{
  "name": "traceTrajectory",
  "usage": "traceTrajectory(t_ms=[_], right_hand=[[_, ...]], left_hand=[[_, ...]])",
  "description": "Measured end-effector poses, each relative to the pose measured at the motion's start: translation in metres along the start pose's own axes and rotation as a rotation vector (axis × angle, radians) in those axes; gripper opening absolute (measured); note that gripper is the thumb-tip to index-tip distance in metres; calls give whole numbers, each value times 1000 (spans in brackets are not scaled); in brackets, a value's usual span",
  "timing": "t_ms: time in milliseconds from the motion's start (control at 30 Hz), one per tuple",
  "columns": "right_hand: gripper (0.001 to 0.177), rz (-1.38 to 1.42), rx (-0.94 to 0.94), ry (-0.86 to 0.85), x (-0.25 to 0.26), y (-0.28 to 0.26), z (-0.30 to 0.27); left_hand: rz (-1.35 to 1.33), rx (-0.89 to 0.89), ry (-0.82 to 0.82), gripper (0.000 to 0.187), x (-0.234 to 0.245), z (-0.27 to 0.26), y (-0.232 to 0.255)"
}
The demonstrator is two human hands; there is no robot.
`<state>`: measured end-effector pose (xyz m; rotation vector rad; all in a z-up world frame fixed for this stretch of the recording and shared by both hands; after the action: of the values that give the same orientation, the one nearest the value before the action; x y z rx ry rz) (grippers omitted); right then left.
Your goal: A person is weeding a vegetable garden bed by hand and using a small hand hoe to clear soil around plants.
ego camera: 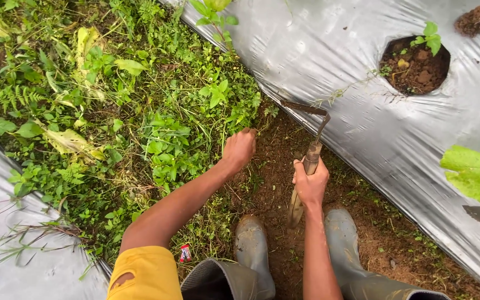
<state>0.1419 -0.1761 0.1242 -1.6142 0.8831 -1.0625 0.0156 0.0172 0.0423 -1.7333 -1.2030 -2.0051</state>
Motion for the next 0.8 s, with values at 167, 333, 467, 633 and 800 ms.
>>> traceTrajectory(t_ms=[167, 333, 467, 633, 800], right_hand=[[16, -22, 6, -76, -23, 3, -8], [13, -103, 12, -124, -35, 11, -11], [12, -132, 44, -89, -44, -11, -18], [13, -97, 75, -23, -58, -13, -21], [15, -127, 89, -10, -75, -22, -27]], left_hand=[[480, -206, -61, 13, -22, -15, -46], [456, -129, -321, 19, -79, -43, -75], [247, -244, -126, 40, 52, -5, 43], [242, -171, 151, 42, 79, 47, 50], [392, -45, 163, 34, 13, 75, -16]])
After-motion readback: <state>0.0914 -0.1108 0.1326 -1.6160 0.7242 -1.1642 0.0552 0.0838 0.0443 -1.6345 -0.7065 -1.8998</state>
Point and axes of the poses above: each hand's wrist, its own z-axis towards the middle knuckle, its own x-axis out of the back of the hand, y = z × x, the point moved 10 cm from there along z, towards the middle knuckle, and after that the axes turned 13 degrees about y, right-handed, at the moved point
